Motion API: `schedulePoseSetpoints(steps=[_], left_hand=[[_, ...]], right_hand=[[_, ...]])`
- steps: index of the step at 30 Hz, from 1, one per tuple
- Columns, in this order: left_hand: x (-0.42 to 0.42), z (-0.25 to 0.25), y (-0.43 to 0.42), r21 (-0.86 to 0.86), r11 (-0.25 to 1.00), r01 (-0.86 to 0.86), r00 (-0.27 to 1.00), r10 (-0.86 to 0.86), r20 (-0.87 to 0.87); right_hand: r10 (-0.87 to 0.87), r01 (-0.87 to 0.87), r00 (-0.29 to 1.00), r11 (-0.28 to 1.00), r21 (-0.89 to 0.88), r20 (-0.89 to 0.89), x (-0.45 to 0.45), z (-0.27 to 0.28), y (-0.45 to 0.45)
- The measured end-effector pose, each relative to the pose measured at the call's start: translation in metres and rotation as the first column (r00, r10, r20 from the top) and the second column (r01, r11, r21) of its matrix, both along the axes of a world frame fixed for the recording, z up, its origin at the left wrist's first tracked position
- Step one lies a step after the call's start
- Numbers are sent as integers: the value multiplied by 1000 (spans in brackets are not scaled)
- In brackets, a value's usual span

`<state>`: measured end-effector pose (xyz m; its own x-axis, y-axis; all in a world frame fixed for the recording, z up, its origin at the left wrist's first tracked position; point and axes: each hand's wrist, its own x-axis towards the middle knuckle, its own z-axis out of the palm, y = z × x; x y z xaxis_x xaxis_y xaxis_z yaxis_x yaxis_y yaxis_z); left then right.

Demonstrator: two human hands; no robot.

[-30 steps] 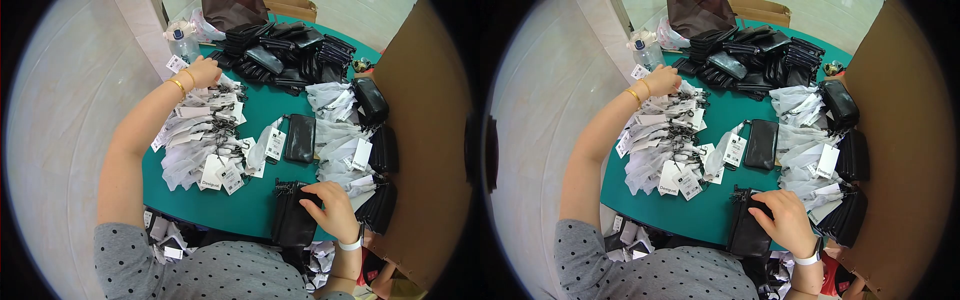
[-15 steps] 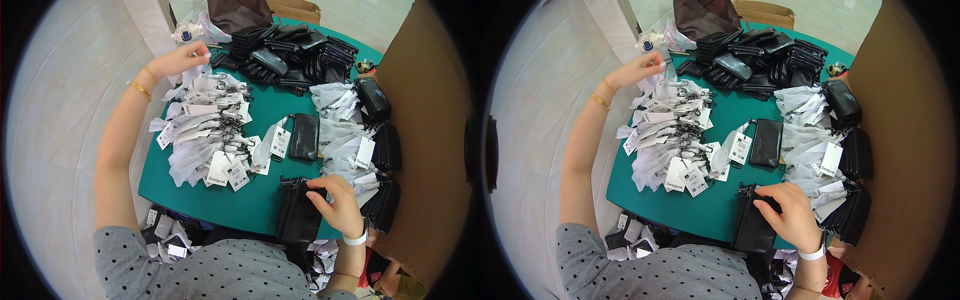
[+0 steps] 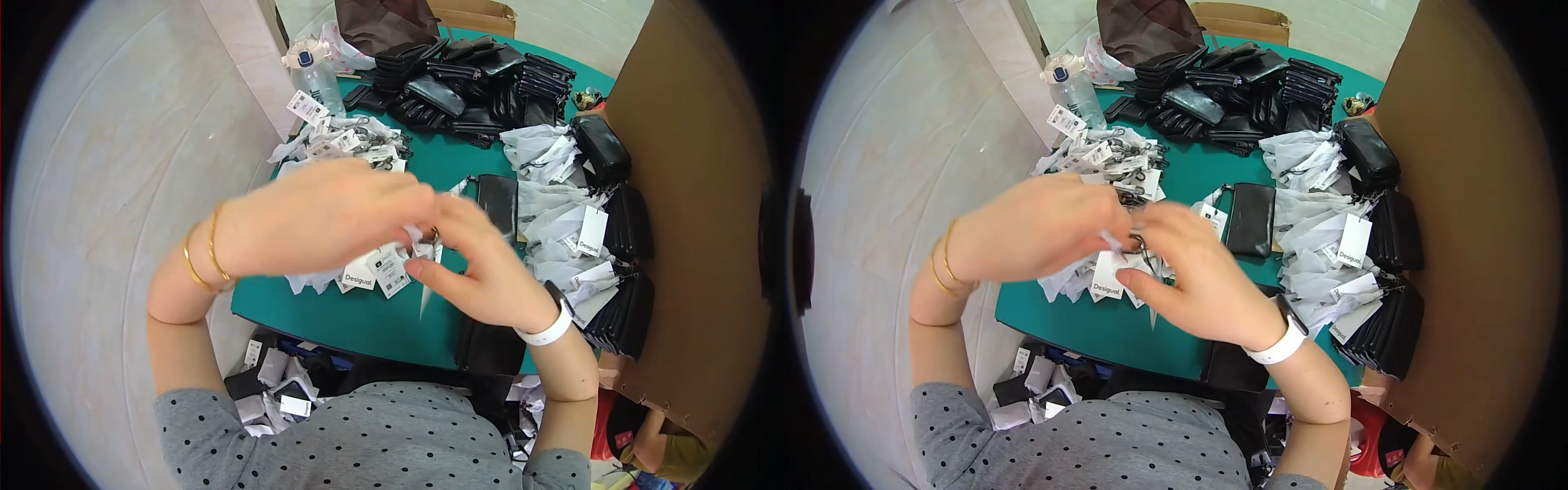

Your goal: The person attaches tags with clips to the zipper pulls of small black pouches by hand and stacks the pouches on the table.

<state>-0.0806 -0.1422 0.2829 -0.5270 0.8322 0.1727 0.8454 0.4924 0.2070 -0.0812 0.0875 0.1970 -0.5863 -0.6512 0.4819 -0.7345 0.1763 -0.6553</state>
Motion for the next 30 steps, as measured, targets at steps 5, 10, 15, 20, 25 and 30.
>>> schedulePoseSetpoints(steps=[5,10,15,20,25,30], left_hand=[[30,-35,4,101,985,-140,985,149,-89],[42,-96,11,369,873,-320,947,297,118],[59,-149,25,728,561,-394,803,-175,569],[76,-159,26,706,399,-585,685,-222,694],[71,-173,25,651,520,-553,696,-142,704],[68,-188,30,592,505,-628,619,-136,773]], right_hand=[[-34,59,837,998,-30,546,32,-2,4],[-348,362,907,932,15,-236,59,-17,-9],[-288,359,877,925,126,-386,78,-41,-13],[-465,479,875,872,103,-137,44,-39,40],[-374,376,923,823,426,-91,23,-54,65],[-421,358,907,788,501,15,18,-64,55]])
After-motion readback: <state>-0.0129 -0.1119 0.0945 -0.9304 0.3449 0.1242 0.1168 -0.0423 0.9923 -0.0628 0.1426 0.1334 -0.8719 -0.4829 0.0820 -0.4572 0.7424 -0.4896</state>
